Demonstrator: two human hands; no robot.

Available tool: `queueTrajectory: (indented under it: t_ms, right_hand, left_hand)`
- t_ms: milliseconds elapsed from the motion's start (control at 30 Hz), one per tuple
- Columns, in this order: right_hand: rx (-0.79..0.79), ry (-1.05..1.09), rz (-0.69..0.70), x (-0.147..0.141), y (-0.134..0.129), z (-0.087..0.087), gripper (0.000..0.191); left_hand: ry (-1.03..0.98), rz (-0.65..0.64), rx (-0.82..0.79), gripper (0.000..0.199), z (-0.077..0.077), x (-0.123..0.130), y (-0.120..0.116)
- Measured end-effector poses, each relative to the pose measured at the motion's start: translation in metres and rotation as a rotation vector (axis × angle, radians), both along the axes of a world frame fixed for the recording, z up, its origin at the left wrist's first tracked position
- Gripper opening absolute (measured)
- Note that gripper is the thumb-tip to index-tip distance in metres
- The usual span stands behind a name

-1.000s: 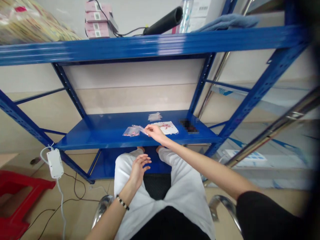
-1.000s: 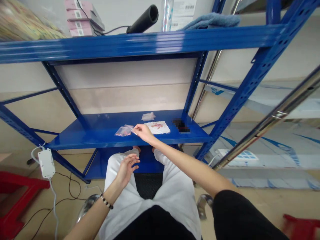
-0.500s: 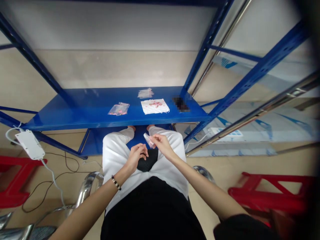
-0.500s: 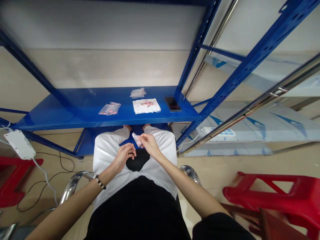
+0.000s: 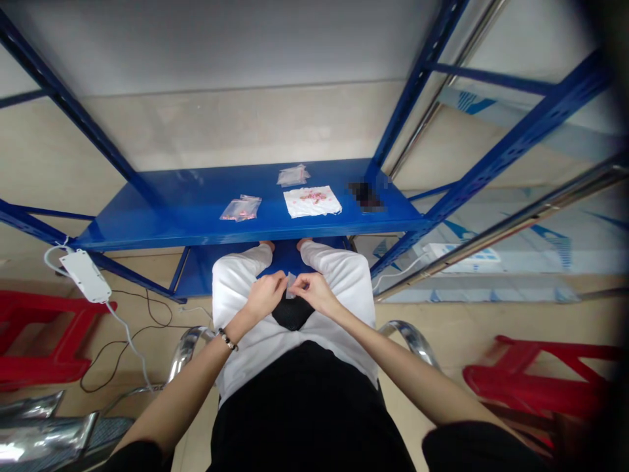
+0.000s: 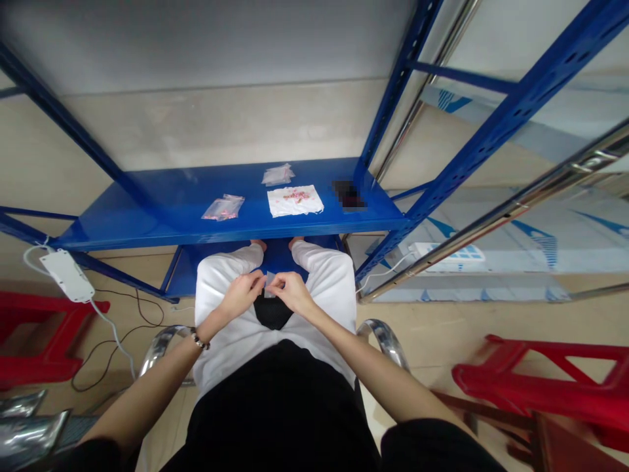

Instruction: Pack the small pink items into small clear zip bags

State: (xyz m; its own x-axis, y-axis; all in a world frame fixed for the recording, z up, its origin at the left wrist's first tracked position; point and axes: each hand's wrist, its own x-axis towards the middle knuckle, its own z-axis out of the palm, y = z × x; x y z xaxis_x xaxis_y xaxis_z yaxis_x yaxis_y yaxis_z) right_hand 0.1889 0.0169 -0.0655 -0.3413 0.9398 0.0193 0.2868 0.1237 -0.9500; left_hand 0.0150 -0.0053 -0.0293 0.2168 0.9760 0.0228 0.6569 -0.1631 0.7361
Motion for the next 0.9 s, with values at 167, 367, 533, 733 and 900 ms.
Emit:
queueTrajectory:
  t_ms: [167,367,533,733,900]
  right_hand:
    - [0.015,0.023,-0.006,-0.004,-0.001,-0.009,0.018]
    - [-0.058,0.103,0.038,-0.009,-0.004,-0.015,0.014]
    - [-0.042,0.100,0.020,-0.012,0.001,-0.017,0.019]
    - [0.029,0.075,-0.021,-0.007,0.003,-0.003,0.030]
    - [-0.013,0.128,-0.023,-0.007,0.001,0.008,0.033]
  left_hand:
    - [-0.062,-0.009,-0.051,0.032,-0.009,0.003,0.001]
    - [-0.315,-0.032,-0.231,0.025,-0.026,0.001,0.005]
    - [-0.503,0.035,-0.361,0.019,-0.029,-0.003,0.015]
    - [-0.548,0.046,-0.295,0.029,-0.036,-0.008,0.017]
    - [-0.538,0.007,-0.283,0.030,-0.031,-0.004,0.017]
